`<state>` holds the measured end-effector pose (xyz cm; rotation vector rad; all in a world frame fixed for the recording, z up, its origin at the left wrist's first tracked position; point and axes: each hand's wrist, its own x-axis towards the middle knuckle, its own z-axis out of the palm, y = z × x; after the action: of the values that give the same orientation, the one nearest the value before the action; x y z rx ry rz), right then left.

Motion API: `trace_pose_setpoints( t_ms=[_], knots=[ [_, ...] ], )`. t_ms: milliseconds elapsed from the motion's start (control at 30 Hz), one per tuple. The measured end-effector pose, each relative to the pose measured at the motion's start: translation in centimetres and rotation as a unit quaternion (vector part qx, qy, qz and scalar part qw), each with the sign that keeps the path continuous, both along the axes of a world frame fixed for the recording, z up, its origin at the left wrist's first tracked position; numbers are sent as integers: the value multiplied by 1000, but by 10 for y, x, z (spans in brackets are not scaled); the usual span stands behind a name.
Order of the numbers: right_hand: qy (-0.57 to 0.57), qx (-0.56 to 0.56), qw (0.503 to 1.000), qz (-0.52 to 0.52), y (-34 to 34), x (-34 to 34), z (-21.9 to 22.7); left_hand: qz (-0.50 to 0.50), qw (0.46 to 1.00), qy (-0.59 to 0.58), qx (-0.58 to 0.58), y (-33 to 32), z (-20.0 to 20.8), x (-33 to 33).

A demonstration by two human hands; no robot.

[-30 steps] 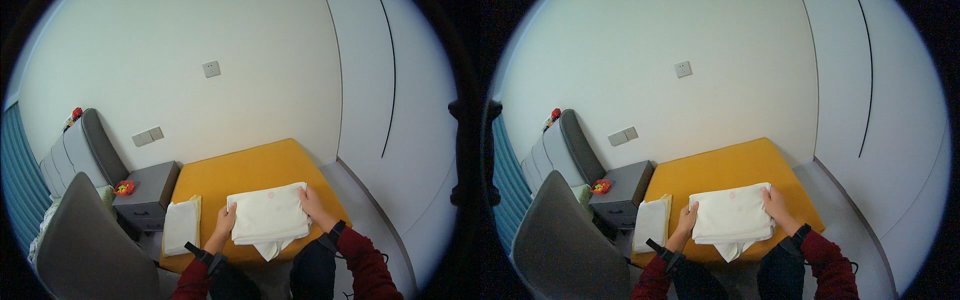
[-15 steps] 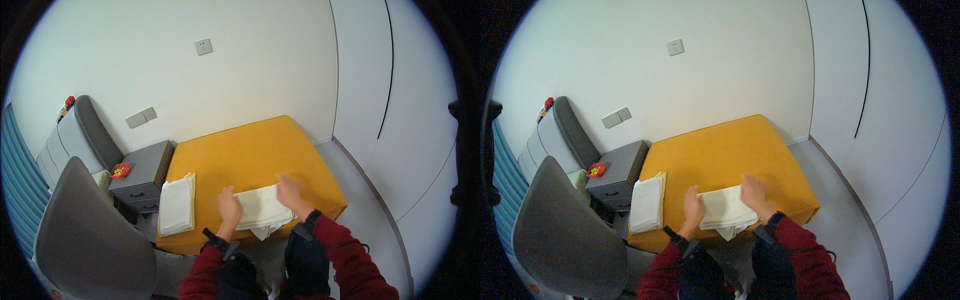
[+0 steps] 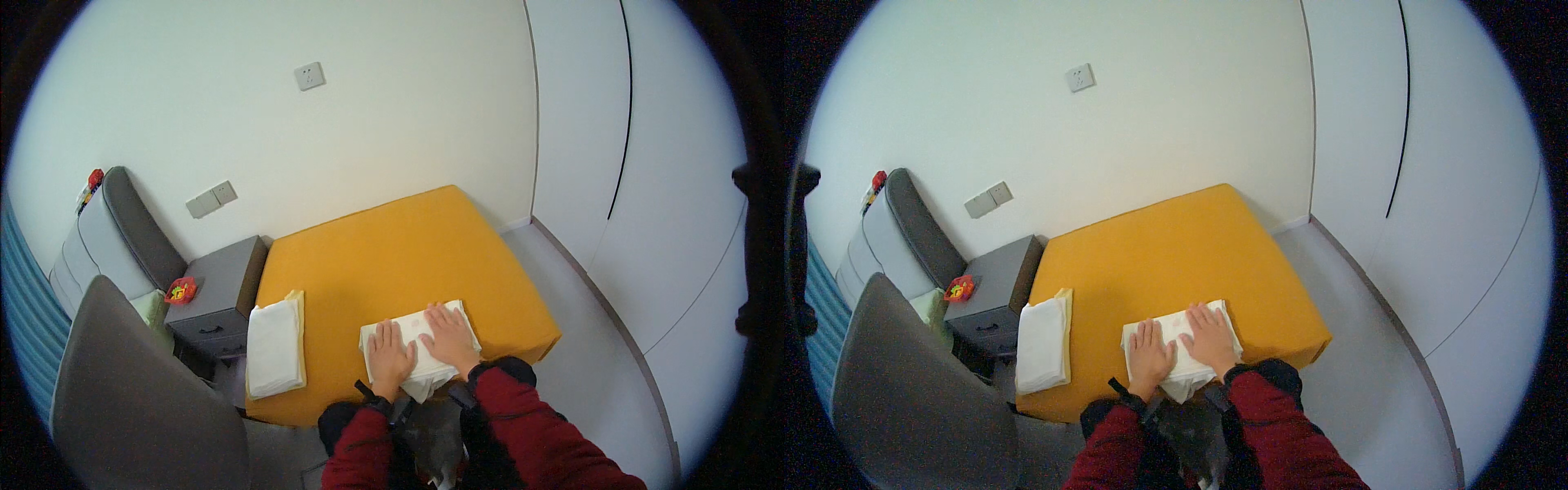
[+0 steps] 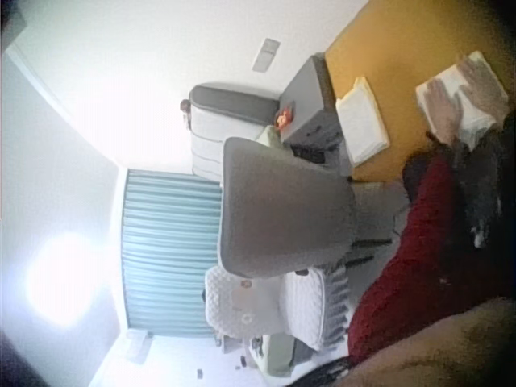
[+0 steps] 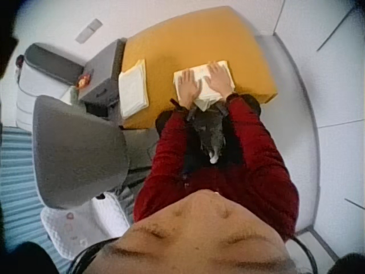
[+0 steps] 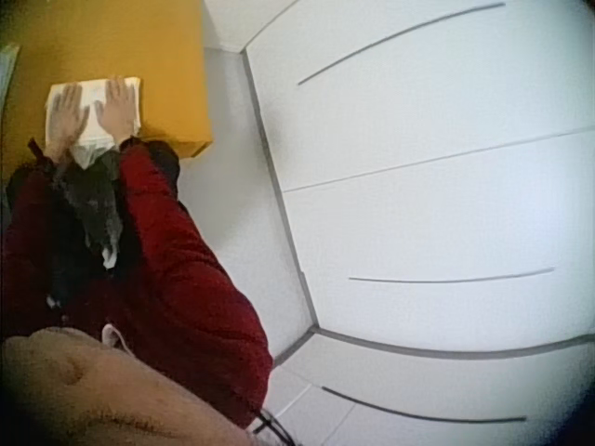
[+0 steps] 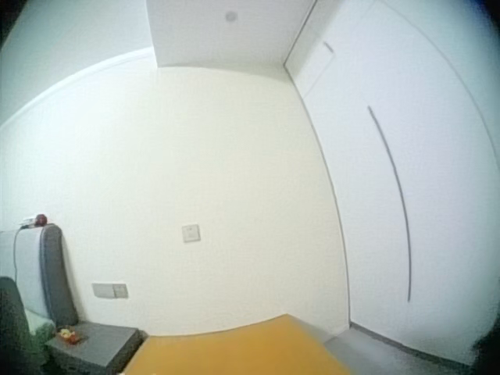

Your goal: The person folds a white sheet with pink polka dots on a yellow bench. They spread the sheet, smooth it, fold it in half lengthwise, then fold it into a compact rectangle and place it on a stack of folded linens.

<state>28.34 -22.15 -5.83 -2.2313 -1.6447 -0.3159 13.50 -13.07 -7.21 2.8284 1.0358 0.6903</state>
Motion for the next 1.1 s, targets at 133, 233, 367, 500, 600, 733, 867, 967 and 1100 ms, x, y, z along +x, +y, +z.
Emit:
trace_pose_setpoints(
  t_ms=[133, 233, 367, 500, 600, 733, 867, 967, 1100],
  knots=[
    [56, -11, 997, -50, -19, 23, -4, 46, 998, -19, -49, 9, -3, -17],
    [23, -46, 998, -41, -35, 39, -4, 85, 995, 2, -49, 12, -5, -29],
    [-40, -52, 996, -59, -55, 50, 16, 59, 996, 59, 43, 19, 11, -56],
    [-17, 22, 997, -77, -38, 40, 41, 71, 995, 4, 75, 21, 32, -46],
    [142, -10, 986, 82, -2, 4, 34, -10, 998, -68, 15, 2, 25, -3],
    [15, 26, 998, 62, 3, -30, 3, -30, 996, -83, -16, -20, 2, 14],
    [-35, 53, 997, 39, 0, -21, -6, -4, 999, -47, 21, -15, -5, 9],
    [-38, 49, 997, 35, 3, -13, -5, -2, 999, -44, 10, -6, -3, 7],
    [-41, 25, 999, 23, 5, -10, -5, 22, 999, -28, 15, 7, -4, 1]
  ],
)
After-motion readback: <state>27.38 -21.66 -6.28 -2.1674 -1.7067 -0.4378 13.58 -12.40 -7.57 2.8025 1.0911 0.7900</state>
